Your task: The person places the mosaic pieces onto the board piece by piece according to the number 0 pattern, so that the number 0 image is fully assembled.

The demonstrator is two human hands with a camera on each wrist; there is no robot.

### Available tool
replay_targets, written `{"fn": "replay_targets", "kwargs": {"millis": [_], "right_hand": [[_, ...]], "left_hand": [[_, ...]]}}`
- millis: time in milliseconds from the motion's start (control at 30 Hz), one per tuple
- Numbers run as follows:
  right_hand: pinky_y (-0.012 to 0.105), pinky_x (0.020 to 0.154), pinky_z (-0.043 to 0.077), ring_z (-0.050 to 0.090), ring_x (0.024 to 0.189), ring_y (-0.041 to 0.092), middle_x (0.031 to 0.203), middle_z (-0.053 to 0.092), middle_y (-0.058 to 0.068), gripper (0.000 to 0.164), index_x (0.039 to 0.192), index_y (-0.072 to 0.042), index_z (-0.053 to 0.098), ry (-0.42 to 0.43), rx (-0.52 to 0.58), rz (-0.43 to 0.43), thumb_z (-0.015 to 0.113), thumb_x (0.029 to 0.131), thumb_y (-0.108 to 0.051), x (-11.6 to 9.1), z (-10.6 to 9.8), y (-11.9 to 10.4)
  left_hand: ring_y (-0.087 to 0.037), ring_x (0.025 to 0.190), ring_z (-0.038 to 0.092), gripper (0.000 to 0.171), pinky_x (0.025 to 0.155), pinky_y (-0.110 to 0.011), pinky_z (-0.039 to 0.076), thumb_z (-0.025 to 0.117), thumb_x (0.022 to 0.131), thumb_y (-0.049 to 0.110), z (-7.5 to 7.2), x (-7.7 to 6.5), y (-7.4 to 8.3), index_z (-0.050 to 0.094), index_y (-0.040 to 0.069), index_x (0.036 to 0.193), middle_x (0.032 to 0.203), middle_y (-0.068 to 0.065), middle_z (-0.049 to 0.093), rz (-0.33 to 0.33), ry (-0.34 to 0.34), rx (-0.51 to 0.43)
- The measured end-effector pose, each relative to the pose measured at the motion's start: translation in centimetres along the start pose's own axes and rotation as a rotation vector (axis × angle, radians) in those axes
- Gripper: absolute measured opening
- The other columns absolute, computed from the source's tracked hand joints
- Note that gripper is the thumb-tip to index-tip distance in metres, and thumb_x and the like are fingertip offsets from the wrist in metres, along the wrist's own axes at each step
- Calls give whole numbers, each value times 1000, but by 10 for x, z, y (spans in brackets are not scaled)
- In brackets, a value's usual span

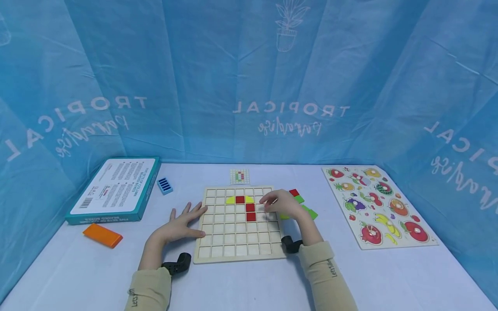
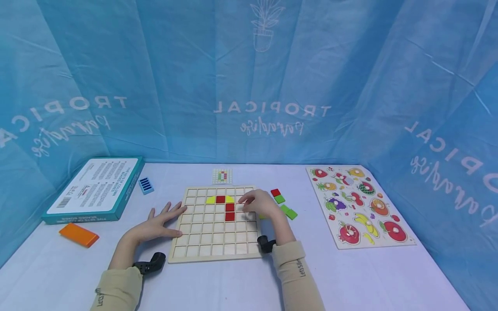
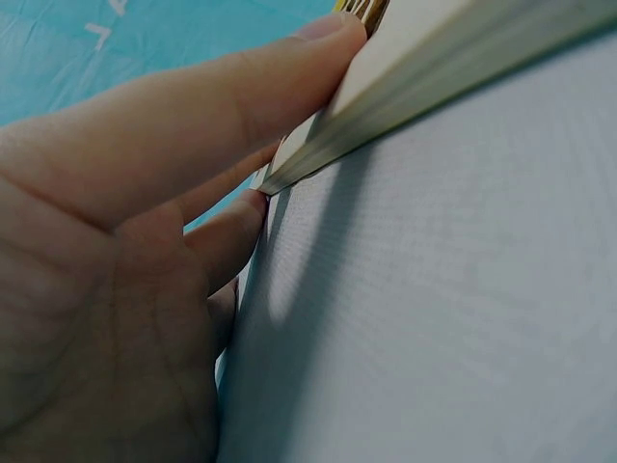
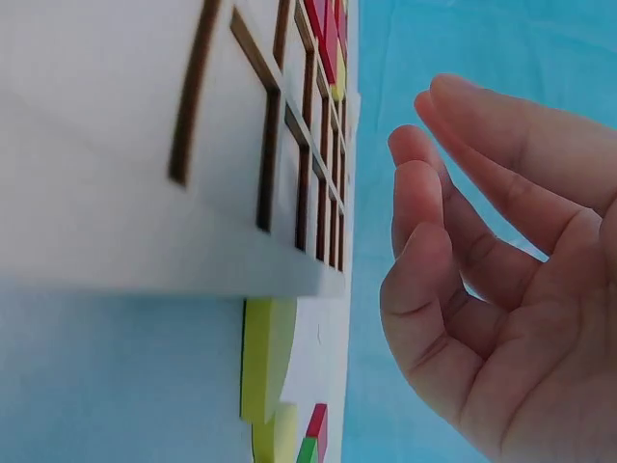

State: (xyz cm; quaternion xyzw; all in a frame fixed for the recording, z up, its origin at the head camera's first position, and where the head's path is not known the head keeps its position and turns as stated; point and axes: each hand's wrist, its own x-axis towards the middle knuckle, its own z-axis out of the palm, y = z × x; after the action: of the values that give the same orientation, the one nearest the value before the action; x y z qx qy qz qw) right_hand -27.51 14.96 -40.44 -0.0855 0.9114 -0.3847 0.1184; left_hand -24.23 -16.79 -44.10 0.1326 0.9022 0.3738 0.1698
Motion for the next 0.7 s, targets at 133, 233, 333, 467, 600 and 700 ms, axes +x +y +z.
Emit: {"fn": "replay_targets", "kwargs": {"millis": [133,233,333,467,600,700], "right_hand": [[30,66,47,53,78,18,82,61,1,15,96,-13,71,30,25,36,70,81,-12,0,-4,2],[29,65,46,53,78,18,84,61,2,16,97,-14,71,52,30,58,70,81,-12,0,-6,4],[30,67,46,54,79,19,85,61,2,18,98,-13,71,74,22,72,69,81,-11,-1,-9,5],[33,74,46,54,84,19,88,62,2,18,101,-12,70,109,14,96,67,83,-12,0,-14,9],[34,77,46,54,88,20,91,62,4,18,103,-10,69,152,39,104,65,85,-12,2,-19,18],[35,78,46,55,89,22,93,63,5,19,104,-9,68,182,72,105,65,85,-11,3,-21,26]], "left_hand": [[-39,139,-10,91,103,-58,-23,73,71,35,0,0,0,28,7,145,153,-18,11,6,2,-2],[-39,139,-10,91,103,-58,-23,73,71,34,0,0,0,28,7,145,153,-18,11,4,1,-5],[-39,139,-10,91,103,-58,-23,73,71,34,0,0,0,28,7,145,153,-18,11,1,2,-6],[-39,139,-10,90,103,-58,-23,73,71,34,0,0,1,29,7,145,153,-19,11,3,4,-5],[-39,139,-10,91,103,-58,-23,73,71,35,0,0,0,29,7,145,153,-19,11,5,3,-7],[-39,139,-10,91,103,-58,-23,74,71,35,0,1,-1,28,8,145,153,-18,11,4,3,-8]]}}
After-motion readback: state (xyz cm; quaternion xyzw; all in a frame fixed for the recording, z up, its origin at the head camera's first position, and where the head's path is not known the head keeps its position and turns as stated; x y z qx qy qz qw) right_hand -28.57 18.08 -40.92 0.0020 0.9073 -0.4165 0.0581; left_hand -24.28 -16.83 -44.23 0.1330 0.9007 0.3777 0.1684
